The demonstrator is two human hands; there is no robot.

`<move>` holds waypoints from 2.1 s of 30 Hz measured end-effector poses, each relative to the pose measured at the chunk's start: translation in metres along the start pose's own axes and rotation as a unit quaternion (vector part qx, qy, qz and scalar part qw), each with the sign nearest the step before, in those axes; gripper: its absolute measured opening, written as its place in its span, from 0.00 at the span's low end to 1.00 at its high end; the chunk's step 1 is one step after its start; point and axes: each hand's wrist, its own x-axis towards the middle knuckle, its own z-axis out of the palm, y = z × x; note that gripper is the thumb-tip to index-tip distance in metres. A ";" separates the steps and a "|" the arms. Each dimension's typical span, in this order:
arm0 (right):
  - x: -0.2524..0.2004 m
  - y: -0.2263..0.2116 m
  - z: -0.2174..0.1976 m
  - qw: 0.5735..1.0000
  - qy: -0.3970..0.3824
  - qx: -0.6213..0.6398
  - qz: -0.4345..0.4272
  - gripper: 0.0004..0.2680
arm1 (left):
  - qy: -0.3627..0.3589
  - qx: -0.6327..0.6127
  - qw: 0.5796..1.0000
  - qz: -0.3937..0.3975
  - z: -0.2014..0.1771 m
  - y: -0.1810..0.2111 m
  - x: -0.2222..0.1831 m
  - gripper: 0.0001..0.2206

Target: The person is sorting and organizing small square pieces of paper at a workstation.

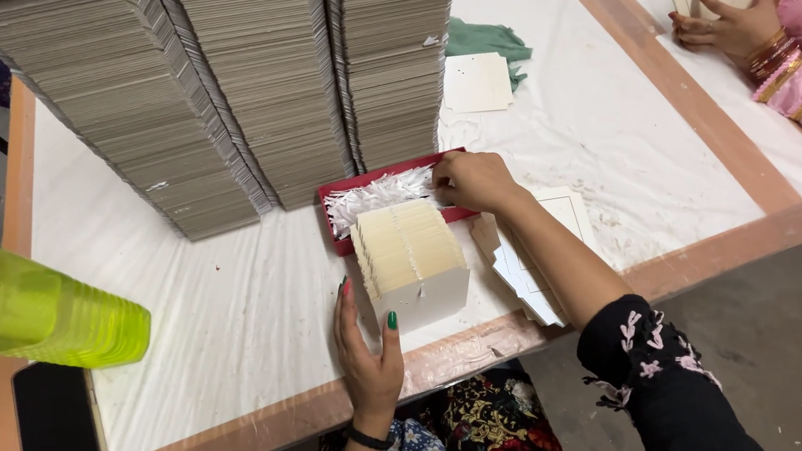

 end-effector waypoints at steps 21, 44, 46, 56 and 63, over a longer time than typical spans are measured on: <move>-0.037 -0.006 -0.087 0.660 0.194 0.723 0.059 0.04 | 0.111 -0.015 0.978 0.174 -0.025 0.030 0.014 0.14; -0.267 -0.159 -0.057 0.815 0.259 0.514 -0.070 0.04 | -0.064 -0.119 0.975 0.174 -0.039 0.129 0.009 0.08; -0.267 -0.159 -0.061 0.832 0.280 0.474 -0.066 0.04 | -0.085 -0.160 0.971 0.154 -0.042 0.133 0.015 0.07; -0.268 -0.160 -0.060 0.827 0.276 0.490 -0.030 0.09 | -0.138 -0.427 0.890 -0.083 -0.033 0.122 0.001 0.13; -0.267 -0.156 -0.054 0.834 0.268 0.480 -0.046 0.11 | -0.145 -0.505 0.842 -0.121 -0.029 0.119 -0.005 0.21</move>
